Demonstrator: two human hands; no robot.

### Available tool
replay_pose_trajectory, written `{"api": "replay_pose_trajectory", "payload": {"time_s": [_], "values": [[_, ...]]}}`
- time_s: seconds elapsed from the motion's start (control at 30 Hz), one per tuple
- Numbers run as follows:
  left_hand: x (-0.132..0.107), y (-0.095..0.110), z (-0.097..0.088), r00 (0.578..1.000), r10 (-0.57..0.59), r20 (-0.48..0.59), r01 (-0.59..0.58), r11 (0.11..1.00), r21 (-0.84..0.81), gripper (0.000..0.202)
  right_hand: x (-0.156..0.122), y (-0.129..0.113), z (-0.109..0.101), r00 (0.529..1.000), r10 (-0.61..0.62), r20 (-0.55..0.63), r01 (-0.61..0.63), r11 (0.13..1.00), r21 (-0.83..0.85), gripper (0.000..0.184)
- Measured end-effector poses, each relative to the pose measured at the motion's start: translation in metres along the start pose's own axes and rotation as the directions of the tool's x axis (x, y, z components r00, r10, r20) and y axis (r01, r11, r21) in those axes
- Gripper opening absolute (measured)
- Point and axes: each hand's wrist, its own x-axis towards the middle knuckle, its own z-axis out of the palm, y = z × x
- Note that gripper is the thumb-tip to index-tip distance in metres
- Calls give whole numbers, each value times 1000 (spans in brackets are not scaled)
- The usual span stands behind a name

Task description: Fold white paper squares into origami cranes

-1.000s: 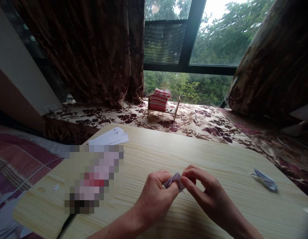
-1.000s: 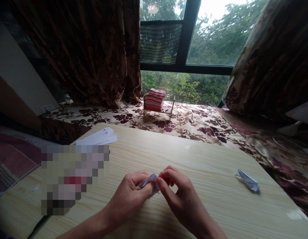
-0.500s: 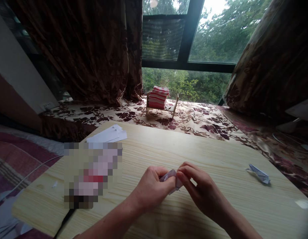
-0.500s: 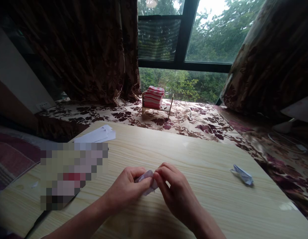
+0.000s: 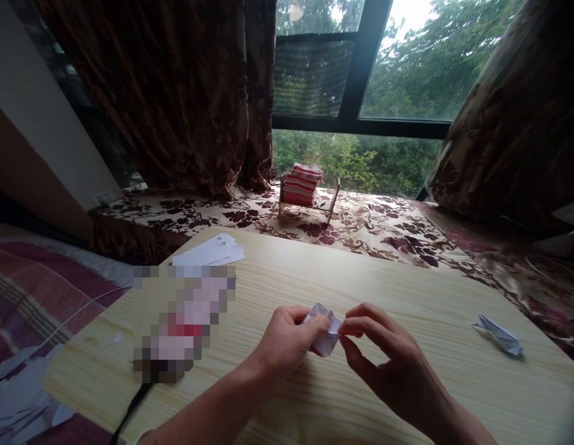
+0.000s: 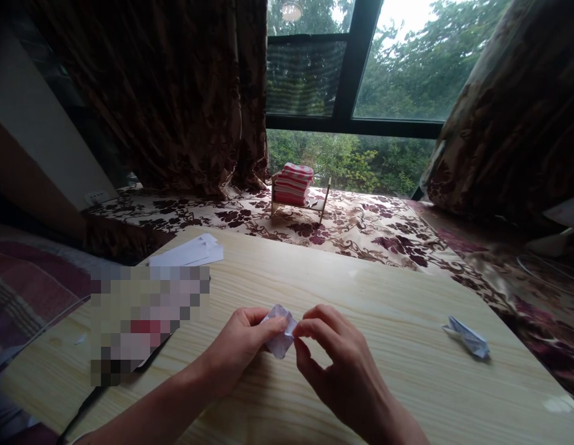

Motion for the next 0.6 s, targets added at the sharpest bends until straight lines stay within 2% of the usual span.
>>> {"api": "replay_pose_trajectory", "payload": {"time_s": [0.17,0.37,0.5,0.6], "values": [[0,-1,0,1000,-15,14,15,999,-31,27,1,0,-1,1000,-1,3,1,1000,18,15],[1,-2,1,999,-36,38,37,999,-23,21,-3,3,-1,994,102,24,-103,994,38,10],[1,-4,1,999,4,45,-7,997,71,22,-3,4,-2,977,211,-27,-209,976,56,9],[-1,-7,2,992,63,112,-81,982,172,26,-1,3,-2,962,271,24,-272,953,132,13]]}}
